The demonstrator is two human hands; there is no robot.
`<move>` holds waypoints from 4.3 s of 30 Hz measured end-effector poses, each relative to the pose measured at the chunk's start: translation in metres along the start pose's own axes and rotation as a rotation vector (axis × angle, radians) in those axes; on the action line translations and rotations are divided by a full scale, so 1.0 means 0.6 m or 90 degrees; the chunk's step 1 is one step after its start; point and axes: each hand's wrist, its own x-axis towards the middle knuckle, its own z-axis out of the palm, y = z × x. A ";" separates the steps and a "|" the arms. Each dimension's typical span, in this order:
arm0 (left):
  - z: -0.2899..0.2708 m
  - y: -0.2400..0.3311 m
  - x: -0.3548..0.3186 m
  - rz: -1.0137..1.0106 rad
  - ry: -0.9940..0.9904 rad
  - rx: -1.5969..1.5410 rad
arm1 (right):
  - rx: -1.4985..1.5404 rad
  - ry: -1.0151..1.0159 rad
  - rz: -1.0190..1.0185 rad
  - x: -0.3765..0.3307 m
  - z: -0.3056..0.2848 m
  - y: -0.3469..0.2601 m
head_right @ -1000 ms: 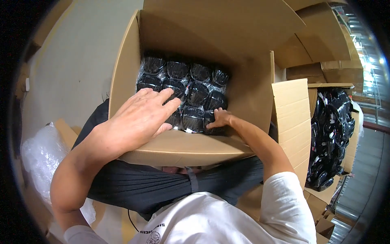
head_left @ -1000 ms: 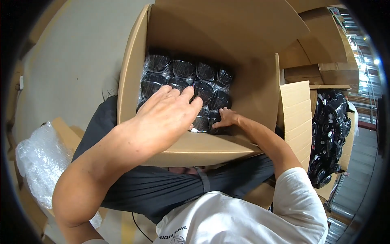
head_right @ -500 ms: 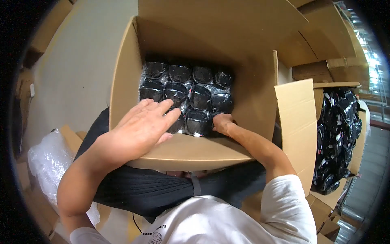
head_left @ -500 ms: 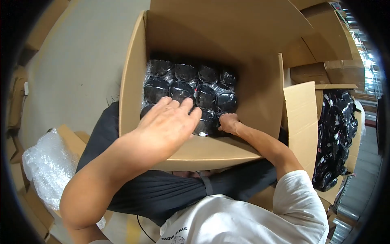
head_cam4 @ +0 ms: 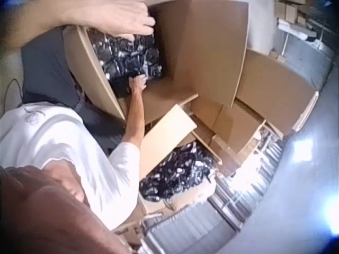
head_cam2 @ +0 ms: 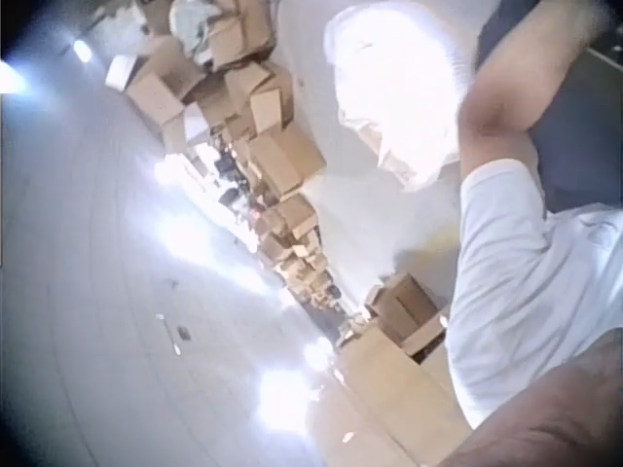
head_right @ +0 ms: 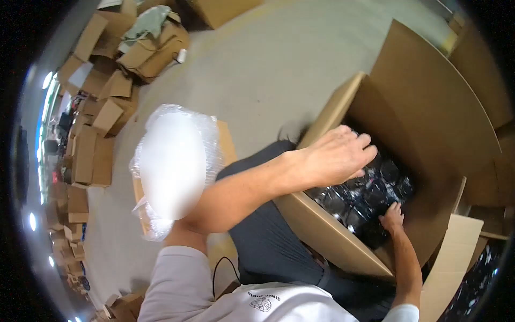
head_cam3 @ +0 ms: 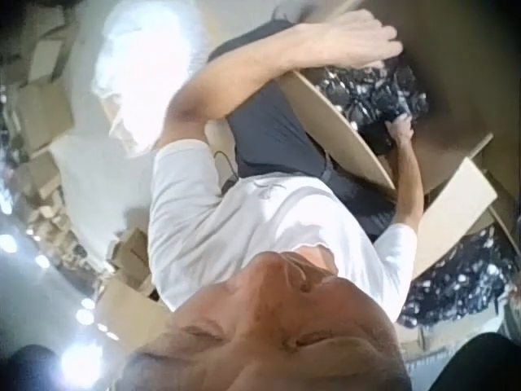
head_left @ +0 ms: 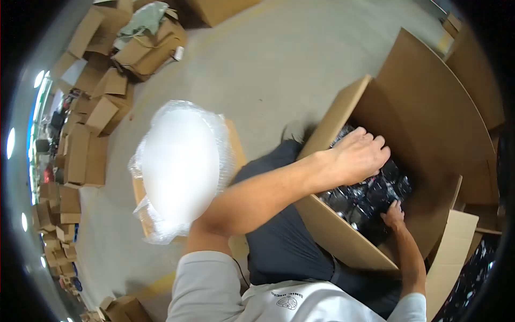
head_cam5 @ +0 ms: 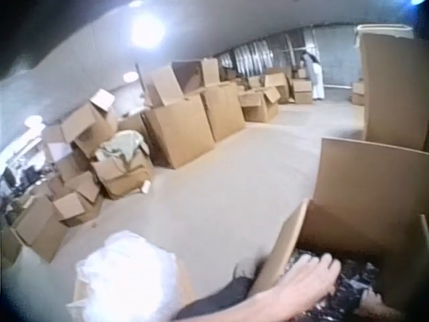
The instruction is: The person packs electronic components into cardboard boxes by hand, layering them with bubble wrap.
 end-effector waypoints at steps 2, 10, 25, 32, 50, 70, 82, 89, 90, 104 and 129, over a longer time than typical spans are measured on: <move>-0.059 -0.012 -0.043 -0.011 0.257 -0.085 | 0.016 0.038 -0.039 -0.011 -0.025 -0.028; -0.100 -0.096 -0.411 -0.630 0.501 0.332 | 0.350 0.130 -0.337 -0.182 -0.163 -0.040; -0.267 0.017 -0.474 -0.578 0.693 0.181 | 0.216 0.077 -0.400 -0.178 -0.149 -0.051; -0.201 0.099 -0.247 -0.296 0.625 0.098 | 0.557 0.091 -0.493 -0.320 -0.278 -0.106; -0.014 0.226 -0.097 -0.111 0.182 0.079 | 0.993 0.482 -0.306 -0.229 -0.380 -0.096; 0.453 -0.099 0.087 -0.115 -0.295 0.282 | 0.357 0.531 0.155 0.037 -0.117 0.093; 0.479 -0.084 0.085 -0.151 -0.302 0.199 | 0.213 0.440 0.214 0.024 -0.048 0.115; 0.455 -0.089 -0.042 -0.212 -0.653 0.303 | -0.073 0.082 -0.136 -0.002 -0.091 -0.109; 0.490 -0.052 0.002 -0.160 -0.637 0.288 | 0.002 0.074 -0.049 0.002 -0.029 -0.051; 0.317 0.083 0.188 0.082 -0.288 -0.026 | 0.269 0.623 -0.382 -0.389 -0.425 0.052; 0.299 1.009 0.687 0.061 0.008 -0.270 | 0.703 0.810 -0.215 -0.487 0.118 0.097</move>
